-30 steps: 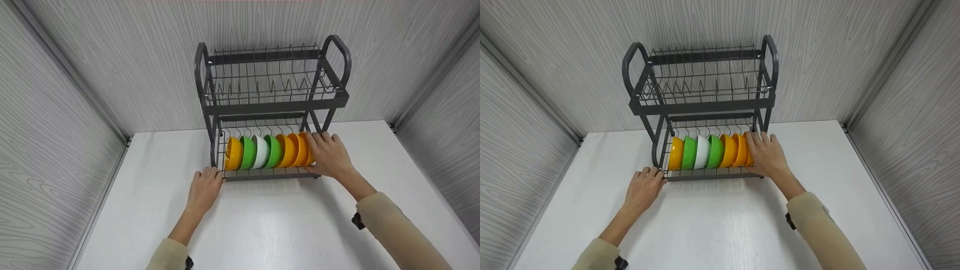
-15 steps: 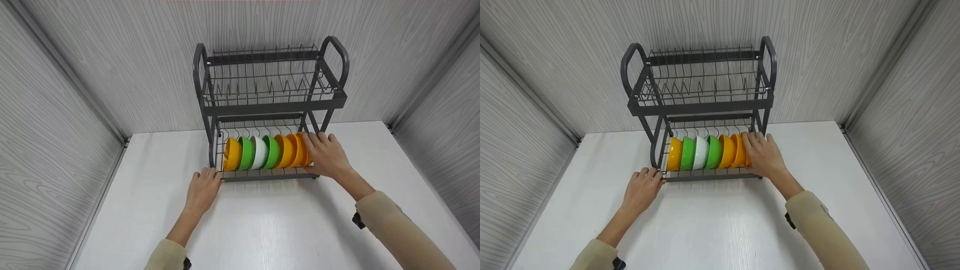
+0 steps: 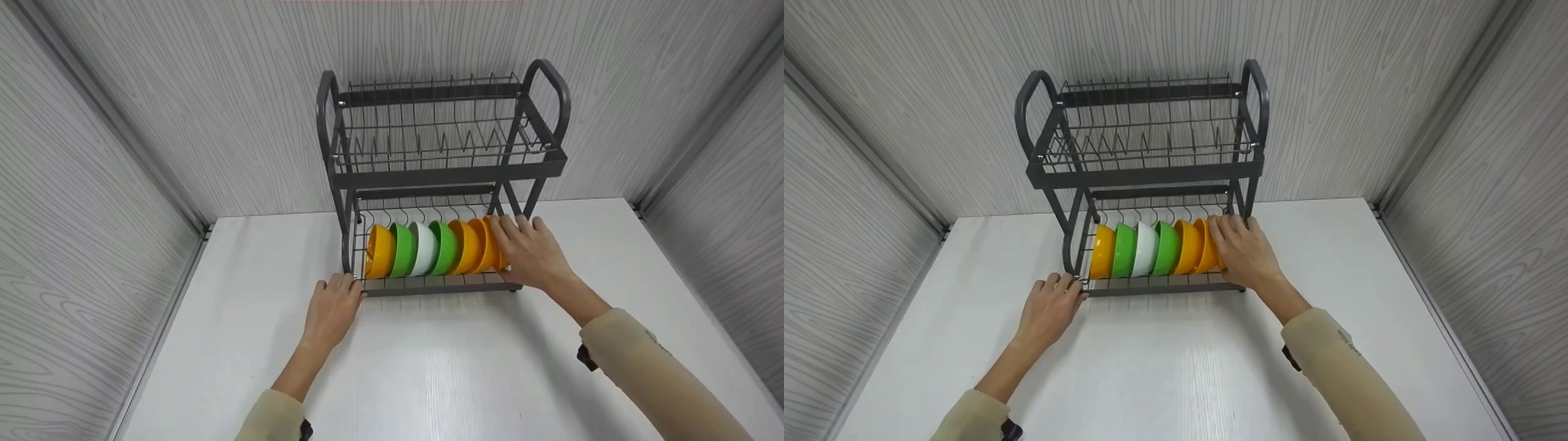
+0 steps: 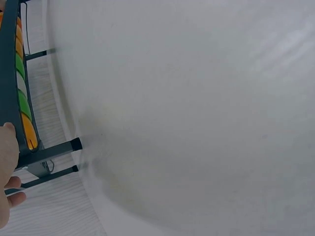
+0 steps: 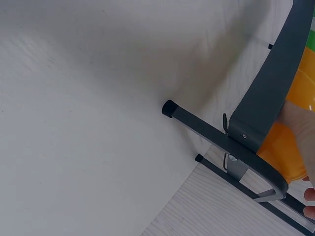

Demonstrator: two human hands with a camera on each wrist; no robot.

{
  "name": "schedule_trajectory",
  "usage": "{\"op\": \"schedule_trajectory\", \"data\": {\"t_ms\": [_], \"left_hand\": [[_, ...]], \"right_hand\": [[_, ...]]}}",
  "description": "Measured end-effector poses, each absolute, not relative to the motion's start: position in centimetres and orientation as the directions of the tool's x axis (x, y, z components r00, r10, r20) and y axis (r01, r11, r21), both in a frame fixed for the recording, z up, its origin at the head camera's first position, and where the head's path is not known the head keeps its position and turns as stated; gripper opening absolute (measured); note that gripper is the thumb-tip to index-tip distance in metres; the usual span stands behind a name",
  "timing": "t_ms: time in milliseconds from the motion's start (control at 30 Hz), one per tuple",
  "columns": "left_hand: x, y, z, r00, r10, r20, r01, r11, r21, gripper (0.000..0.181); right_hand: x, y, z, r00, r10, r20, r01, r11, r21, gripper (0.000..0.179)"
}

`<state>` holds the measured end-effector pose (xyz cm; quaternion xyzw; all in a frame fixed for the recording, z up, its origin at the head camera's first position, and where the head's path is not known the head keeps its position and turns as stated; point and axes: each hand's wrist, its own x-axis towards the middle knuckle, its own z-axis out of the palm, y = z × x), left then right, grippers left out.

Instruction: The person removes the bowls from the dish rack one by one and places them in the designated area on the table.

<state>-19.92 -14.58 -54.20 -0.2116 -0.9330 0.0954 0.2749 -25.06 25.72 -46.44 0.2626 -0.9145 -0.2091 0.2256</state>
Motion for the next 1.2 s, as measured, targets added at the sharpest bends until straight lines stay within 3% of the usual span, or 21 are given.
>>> {"op": "schedule_trajectory", "data": {"t_ms": [1200], "left_hand": [[-19.93, -14.55, -54.21, -0.760, 0.442, 0.477, 0.348, 0.896, -0.276, 0.025]], "right_hand": [[-24.86, 24.87, -45.68, -0.754, -0.588, 0.293, -0.378, 0.753, 0.539, 0.100]]}}
